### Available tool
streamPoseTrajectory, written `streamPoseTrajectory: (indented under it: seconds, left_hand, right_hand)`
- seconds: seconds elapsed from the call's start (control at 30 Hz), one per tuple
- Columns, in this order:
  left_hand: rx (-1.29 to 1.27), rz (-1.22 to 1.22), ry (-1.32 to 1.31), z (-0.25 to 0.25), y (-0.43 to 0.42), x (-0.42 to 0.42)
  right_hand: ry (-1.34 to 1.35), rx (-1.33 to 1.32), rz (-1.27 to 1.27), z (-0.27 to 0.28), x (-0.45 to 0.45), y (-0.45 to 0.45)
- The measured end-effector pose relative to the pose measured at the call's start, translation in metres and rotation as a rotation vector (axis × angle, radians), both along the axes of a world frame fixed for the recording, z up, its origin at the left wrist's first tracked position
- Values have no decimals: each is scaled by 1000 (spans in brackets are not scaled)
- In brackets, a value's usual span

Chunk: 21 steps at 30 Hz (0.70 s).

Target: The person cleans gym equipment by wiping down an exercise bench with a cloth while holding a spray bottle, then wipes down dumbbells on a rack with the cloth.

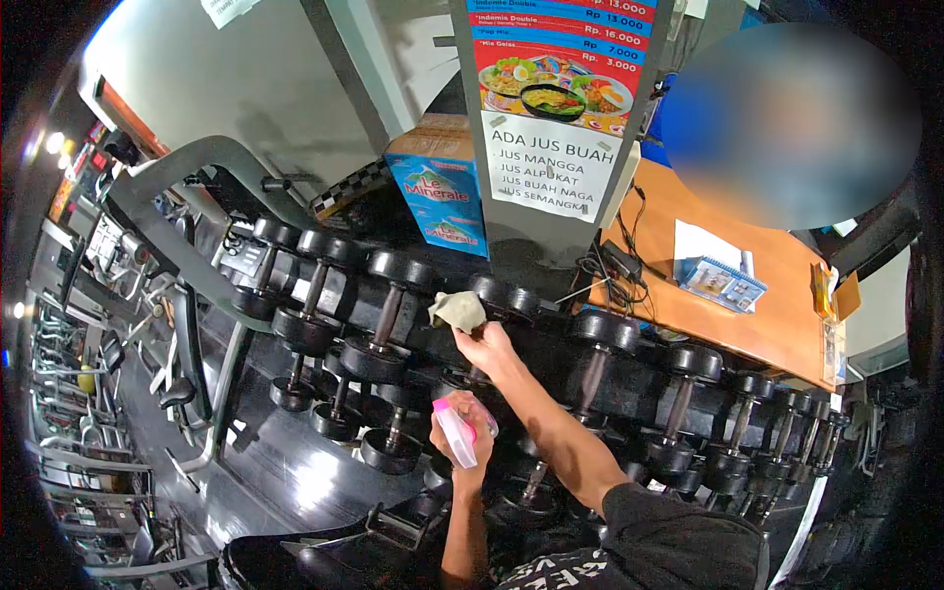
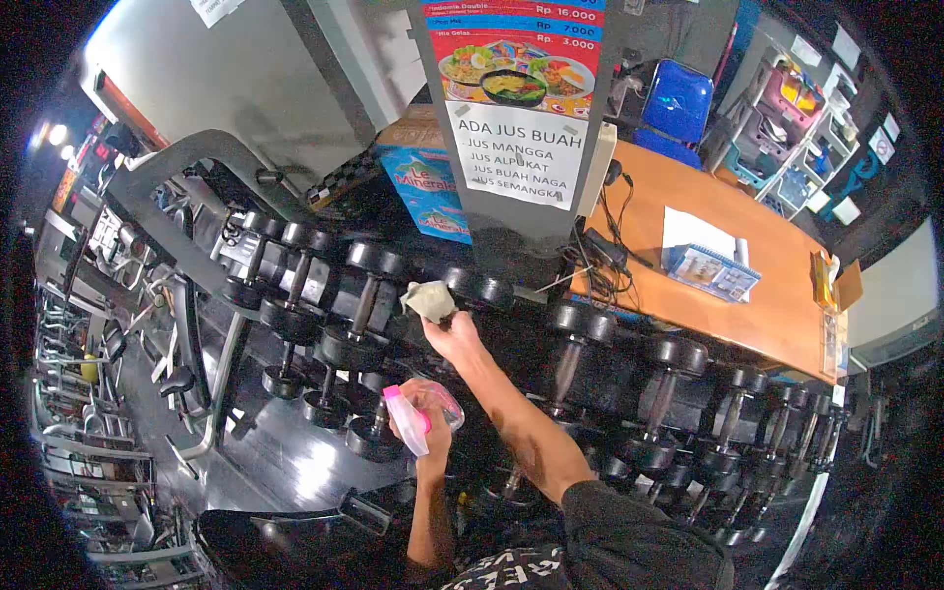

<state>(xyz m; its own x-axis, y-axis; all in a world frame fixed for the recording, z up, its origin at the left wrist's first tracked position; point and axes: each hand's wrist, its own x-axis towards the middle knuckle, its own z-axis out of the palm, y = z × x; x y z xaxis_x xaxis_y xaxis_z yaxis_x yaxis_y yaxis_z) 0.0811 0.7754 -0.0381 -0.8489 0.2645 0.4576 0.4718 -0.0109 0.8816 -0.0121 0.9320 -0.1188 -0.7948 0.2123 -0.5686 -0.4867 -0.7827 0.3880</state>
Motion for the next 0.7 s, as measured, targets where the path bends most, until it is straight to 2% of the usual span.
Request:
streamPoseTrajectory:
  seconds: [0.1,0.17,0.2,0.23,0.3,0.33,0.4,0.5,0.53,0.57,0.7]
  left_hand:
    - [63,-7,-50,-6,1,2]
    - [71,9,4,-5,3,1]
    - [75,30,61,-3,4,-2]
    - [81,34,64,-3,5,-5]
    - [68,27,192,-1,3,-9]
    - [74,33,191,3,1,-9]
    - [-27,-67,-89,11,-4,-3]
    - [-26,-74,-138,24,-7,6]
    - [-3,-57,-222,27,-5,12]
    - [92,-60,-403,27,-3,20]
    - [-91,-148,-623,10,-2,35]
  right_hand:
    - [101,23,39,26,35,4]
    - [-162,1222,273,10,58,3]
    - [6,251,120,38,67,12]
    - [501,676,77,18,80,13]
    - [76,788,36,-1,94,9]
    - [77,794,41,5,103,4]
    - [64,672,-1,18,127,-5]
    - [-84,767,76,24,174,-8]
    - [-264,544,99,47,183,-9]
    - [-227,624,100,38,200,-7]
    - [-181,648,27,30,242,-1]
